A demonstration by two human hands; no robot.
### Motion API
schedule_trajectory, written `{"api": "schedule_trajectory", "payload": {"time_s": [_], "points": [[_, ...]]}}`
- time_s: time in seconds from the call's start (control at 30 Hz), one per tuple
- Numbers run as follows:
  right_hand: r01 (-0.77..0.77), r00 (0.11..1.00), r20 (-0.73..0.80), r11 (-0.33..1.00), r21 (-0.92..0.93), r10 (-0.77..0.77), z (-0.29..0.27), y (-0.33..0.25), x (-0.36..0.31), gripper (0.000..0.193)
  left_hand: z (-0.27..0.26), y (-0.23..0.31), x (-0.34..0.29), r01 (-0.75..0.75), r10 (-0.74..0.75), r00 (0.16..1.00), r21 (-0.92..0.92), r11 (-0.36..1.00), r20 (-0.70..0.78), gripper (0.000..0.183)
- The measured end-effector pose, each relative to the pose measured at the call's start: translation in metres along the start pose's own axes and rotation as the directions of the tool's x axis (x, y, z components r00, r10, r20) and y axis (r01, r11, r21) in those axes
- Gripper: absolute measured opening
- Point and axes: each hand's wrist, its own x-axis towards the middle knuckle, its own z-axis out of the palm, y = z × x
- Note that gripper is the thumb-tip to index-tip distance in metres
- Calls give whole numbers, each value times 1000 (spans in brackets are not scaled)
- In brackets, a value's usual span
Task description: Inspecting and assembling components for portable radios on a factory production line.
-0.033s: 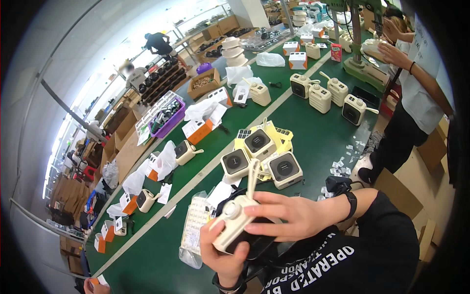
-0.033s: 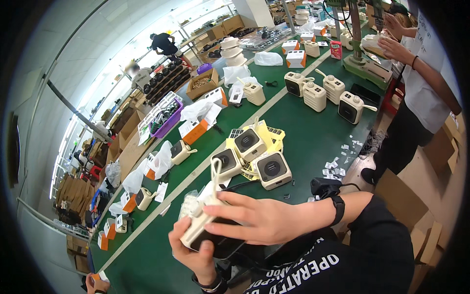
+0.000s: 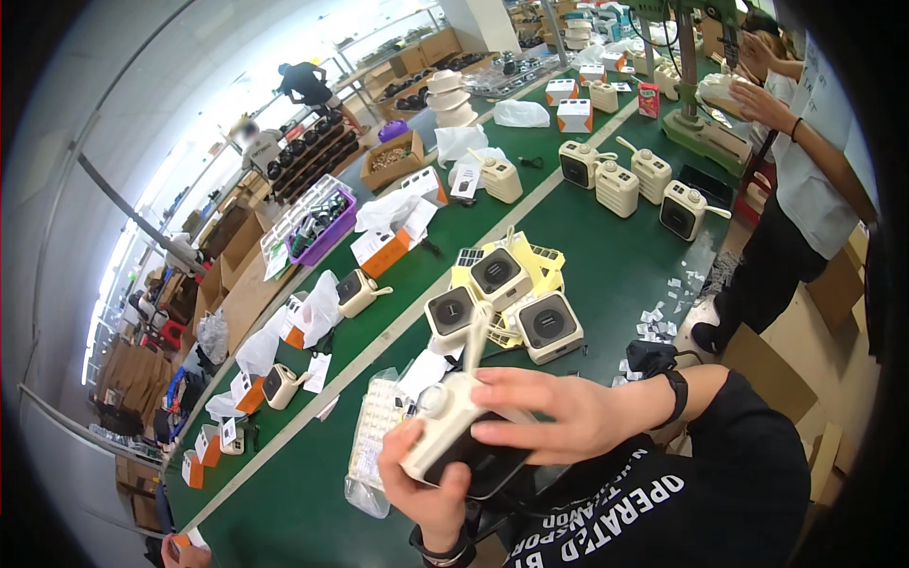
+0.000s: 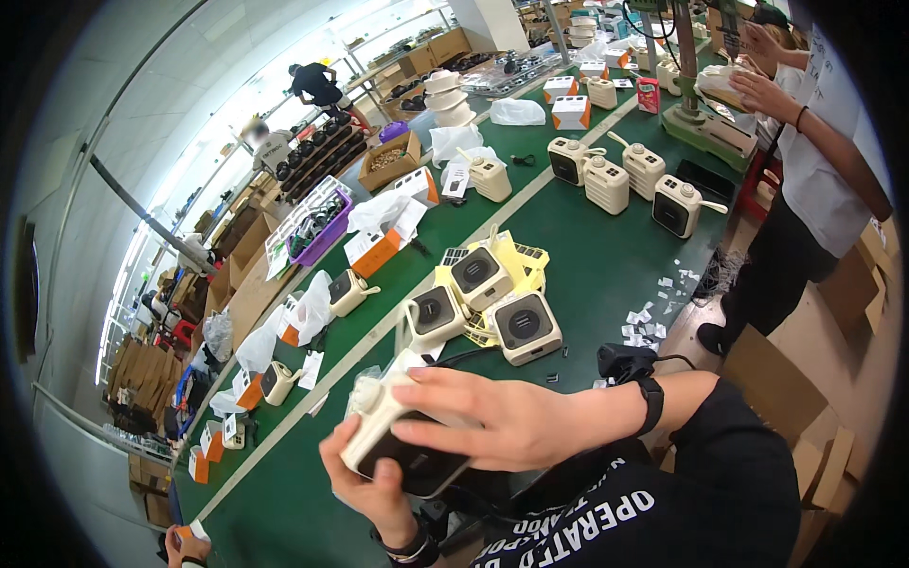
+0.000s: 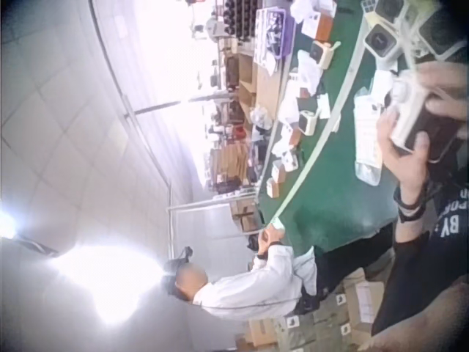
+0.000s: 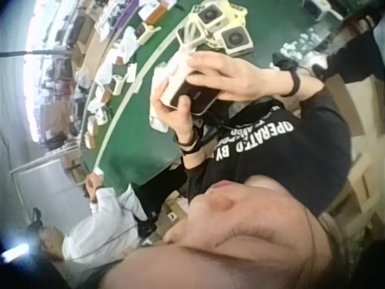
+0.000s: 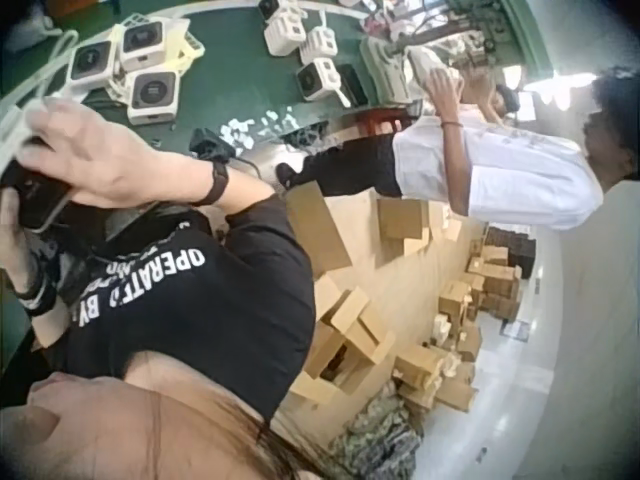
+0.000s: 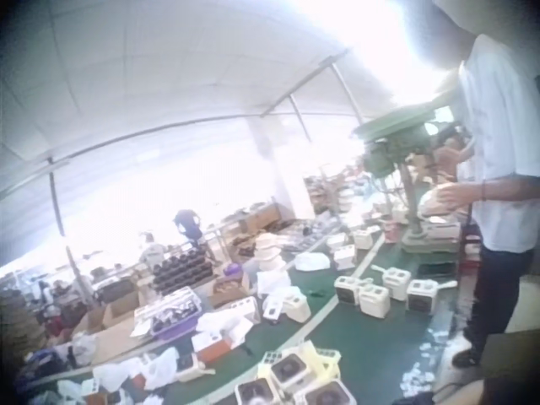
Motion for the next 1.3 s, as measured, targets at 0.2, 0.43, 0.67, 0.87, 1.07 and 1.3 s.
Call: {"api": "schedule_trajectory", "payload": {"time_s": [0.2,0.43,0.67,0.87,1.07,1.3], "points": [[-443,885,13,834,330,465,10,-6,3,89,-5,2,11,545,-616,785,-549,633,69,48],[-544,765,196,453,707,613,39,-7,9,98,-19,-11,16,672,-604,535,-731,-120,591,59],[-492,755,205,331,805,623,53,-16,18,93,-15,11,15,627,-670,701,-661,413,247,47],[-441,748,104,373,816,655,60,-26,22,89,-17,18,21,650,-762,633,-630,425,138,49],[-472,741,73,440,764,668,70,-28,24,79,-26,12,16,602,-708,695,-642,475,128,49],[-409,746,164,250,878,646,80,-22,19,61,-28,12,11,322,-405,901,-388,864,-154,50]]}}
